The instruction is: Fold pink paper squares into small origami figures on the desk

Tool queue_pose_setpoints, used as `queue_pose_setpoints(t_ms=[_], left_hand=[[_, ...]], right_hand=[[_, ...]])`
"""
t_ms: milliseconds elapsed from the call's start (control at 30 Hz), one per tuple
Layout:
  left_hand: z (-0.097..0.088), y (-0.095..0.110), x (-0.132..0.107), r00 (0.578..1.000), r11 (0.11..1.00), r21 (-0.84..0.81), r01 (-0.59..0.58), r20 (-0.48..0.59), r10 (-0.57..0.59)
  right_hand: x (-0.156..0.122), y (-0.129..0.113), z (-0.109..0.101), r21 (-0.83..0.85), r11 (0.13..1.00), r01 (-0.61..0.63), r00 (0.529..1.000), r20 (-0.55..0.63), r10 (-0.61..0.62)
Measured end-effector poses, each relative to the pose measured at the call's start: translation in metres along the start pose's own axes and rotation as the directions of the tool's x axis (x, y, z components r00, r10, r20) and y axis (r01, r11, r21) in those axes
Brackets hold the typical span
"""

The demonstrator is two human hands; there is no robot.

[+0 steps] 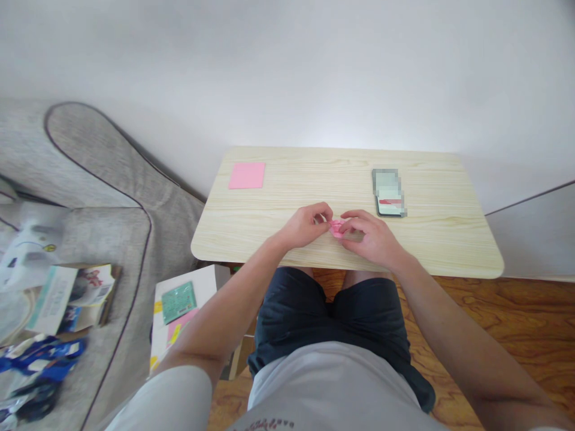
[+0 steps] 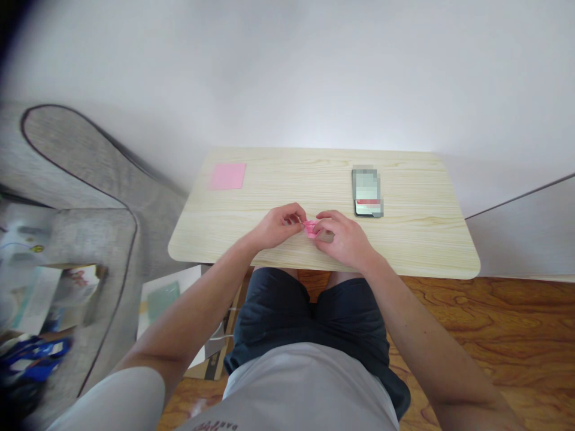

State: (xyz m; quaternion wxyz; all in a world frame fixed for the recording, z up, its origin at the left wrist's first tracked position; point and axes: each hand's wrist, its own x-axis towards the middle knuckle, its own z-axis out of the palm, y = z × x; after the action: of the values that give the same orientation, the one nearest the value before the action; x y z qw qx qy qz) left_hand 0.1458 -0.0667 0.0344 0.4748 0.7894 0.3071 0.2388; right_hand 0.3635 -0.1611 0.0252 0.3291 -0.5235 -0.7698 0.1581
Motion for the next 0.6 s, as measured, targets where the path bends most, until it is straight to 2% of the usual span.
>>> queue_pose_setpoints(t_ms=[133,333,467,600], left_hand=[[0.000,0.000,0.002,1.000,0.999,-0.030,0.027,0.005,-0.027],[0.001,-0.001,0.004,0.998,0.996,-0.071,0.056,-0.024,-0.057],[0.001,-0.001,0.008,0.994,0.973,-0.203,0.110,0.018,-0.109],[0.000,-0.001,0.013,0.993,0.948,-0.298,0.107,-0.008,-0.115]], right_hand=[[0.000,-0.005,-0.003,-0.128,0.991,0.036,0.999,-0.002,-0.036],[-0.003,-0.004,0.000,-0.139,0.987,0.075,0.995,-0.054,-0.084],[-0.001,-0.005,0.003,-0.013,1.000,0.023,0.993,-0.111,-0.024],[0.005,-0.006,0.005,0.238,0.965,-0.111,0.975,-0.162,0.152]])
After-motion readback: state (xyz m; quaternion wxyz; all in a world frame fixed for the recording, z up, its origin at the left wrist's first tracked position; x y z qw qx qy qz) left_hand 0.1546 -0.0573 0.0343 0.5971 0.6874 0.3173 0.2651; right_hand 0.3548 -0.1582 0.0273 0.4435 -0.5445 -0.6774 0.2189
